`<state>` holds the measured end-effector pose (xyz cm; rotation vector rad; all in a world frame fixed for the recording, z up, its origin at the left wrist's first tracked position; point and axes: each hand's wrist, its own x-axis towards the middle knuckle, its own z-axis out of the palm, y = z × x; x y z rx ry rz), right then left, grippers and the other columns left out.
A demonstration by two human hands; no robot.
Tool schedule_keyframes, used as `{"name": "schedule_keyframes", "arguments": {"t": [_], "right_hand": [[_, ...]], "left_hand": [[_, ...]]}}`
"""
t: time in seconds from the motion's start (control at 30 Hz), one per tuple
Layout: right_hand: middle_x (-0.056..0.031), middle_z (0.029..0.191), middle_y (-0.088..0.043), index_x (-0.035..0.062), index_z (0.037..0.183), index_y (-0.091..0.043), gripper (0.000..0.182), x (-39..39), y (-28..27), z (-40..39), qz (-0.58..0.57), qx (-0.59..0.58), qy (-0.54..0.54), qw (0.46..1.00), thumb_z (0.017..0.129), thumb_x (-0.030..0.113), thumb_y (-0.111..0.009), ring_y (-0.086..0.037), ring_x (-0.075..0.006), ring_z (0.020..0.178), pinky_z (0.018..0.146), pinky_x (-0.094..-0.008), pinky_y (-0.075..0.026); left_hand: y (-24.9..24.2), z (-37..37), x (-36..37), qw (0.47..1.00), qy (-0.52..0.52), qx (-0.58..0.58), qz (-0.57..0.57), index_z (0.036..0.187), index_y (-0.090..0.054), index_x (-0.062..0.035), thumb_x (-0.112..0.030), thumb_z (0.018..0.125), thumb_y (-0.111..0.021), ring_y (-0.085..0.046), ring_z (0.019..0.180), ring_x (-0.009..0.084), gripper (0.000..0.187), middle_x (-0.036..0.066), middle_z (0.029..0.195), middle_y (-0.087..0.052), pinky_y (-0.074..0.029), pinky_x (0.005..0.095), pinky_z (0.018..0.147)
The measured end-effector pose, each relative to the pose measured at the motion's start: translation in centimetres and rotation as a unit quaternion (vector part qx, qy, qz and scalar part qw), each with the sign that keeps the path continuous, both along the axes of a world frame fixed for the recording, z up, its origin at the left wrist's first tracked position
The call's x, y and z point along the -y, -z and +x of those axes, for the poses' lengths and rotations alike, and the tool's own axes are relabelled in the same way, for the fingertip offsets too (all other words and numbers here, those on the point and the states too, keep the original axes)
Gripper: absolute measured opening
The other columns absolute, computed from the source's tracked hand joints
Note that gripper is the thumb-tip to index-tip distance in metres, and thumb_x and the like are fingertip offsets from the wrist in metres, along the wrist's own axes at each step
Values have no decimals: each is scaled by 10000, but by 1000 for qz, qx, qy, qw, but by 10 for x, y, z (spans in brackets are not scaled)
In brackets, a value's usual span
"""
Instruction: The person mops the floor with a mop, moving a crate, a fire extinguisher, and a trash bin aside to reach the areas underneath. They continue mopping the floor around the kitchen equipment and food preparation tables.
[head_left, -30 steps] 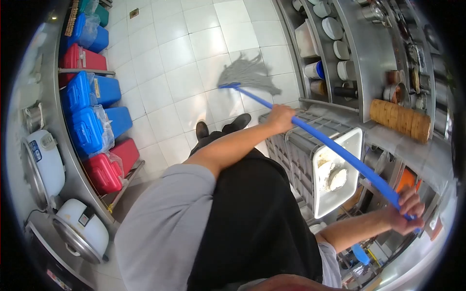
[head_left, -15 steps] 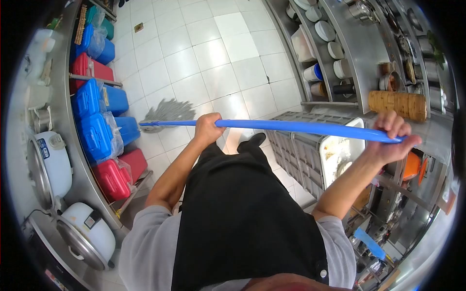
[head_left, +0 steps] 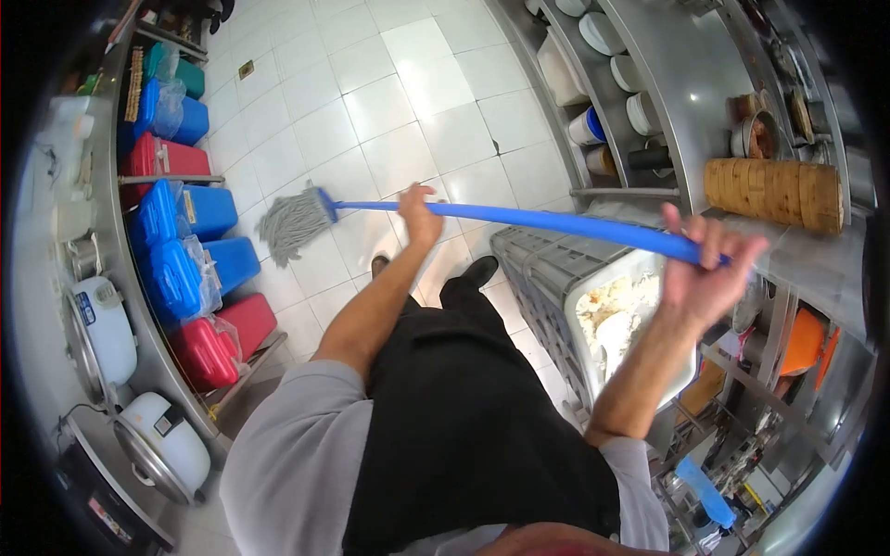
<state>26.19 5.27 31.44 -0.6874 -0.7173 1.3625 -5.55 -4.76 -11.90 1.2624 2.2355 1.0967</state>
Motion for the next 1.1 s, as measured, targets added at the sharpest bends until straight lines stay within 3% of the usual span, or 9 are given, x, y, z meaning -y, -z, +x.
{"name": "schedule_keyframes", "arguments": {"t": [0.1, 0.17, 0.33, 0.43, 0.53, 0.67, 0.9, 1.0, 1.1], "right_hand": [[-19, 673, -446, 108, 833, -673, 525, 6, -40, 90, 27, 42, 32, 998, 1069, 551, -520, -554, -264, 779, 985, -740, -511], [-26, 718, -459, 111, 894, -719, 464, 20, -75, 125, 76, 104, 73, 989, 1038, 533, -593, -558, -258, 856, 1020, -746, -487], [-11, 735, -436, 140, 918, -716, 414, 58, -123, 147, 161, 221, 200, 941, 1037, 521, -609, -502, -224, 839, 1033, -624, -493], [12, 715, -411, 174, 857, -660, 411, 69, -121, 139, 214, 263, 75, 938, 1039, 538, -601, -475, -211, 796, 933, -548, -503], [30, 669, -380, 198, 775, -598, 469, 61, -104, 104, 219, 327, 65, 917, 1041, 583, -569, -466, -212, 754, 837, -484, -477], [21, 582, -343, 209, 662, -569, 560, 35, -117, 144, 192, 319, 123, 920, 984, 667, -590, -446, -215, 722, 795, -454, -440], [15, 569, -389, 175, 682, -602, 456, 1, -125, 134, 175, 216, 21, 961, 931, 548, -684, -409, -200, 725, 808, -442, -448], [16, 551, -378, 180, 739, -623, 407, -20, -104, 77, 169, 174, -6, 970, 939, 529, -682, -402, -188, 708, 777, -421, -452], [28, 546, -383, 192, 783, -639, 408, -34, -63, -26, 182, 151, -46, 971, 988, 545, -630, -420, -166, 653, 700, -411, -497]], "left_hand": [[-16, 108, -47, 994, 55, 93, 13, 1114, -609, -171, -138, 771, -865, -371, 1461, 545, 429, 233, 1513, -525, -210, 717, 1184], [-56, 167, -85, 993, 75, 30, 91, 1000, -645, -122, -130, 727, -854, -562, 1168, 413, 344, 138, 1183, -671, -408, 588, 1052], [-98, 252, -174, 935, 323, 135, 60, 886, -641, -119, -160, 728, -865, -626, 1017, 381, 277, 133, 957, -659, -491, 508, 859], [-75, 282, -226, 898, 423, 120, 20, 898, -711, -155, -229, 750, -867, -641, 1052, 362, 227, 103, 971, -684, -501, 539, 897], [-80, 293, -253, 879, 474, 54, -20, 978, -771, -187, -306, 783, -856, -638, 1104, 341, 244, 73, 1050, -711, -503, 541, 944], [-104, 279, -241, 903, 428, 14, -29, 1044, -789, -170, -374, 812, -835, -626, 1143, 326, 312, 53, 1132, -721, -489, 511, 985], [-114, 154, -148, 951, 305, 53, -11, 900, -755, -113, -216, 751, -784, -627, 1119, 308, 184, 93, 1046, -727, -454, 454, 990], [-116, 60, -98, 966, 253, 59, 11, 794, -719, -89, -213, 746, -788, -662, 953, 360, 149, 125, 891, -709, -488, 487, 885], [-77, -27, -37, 987, 134, 44, 82, 664, -641, -60, -239, 814, -806, -631, 753, 413, 285, 167, 723, -626, -474, 545, 725]]}}
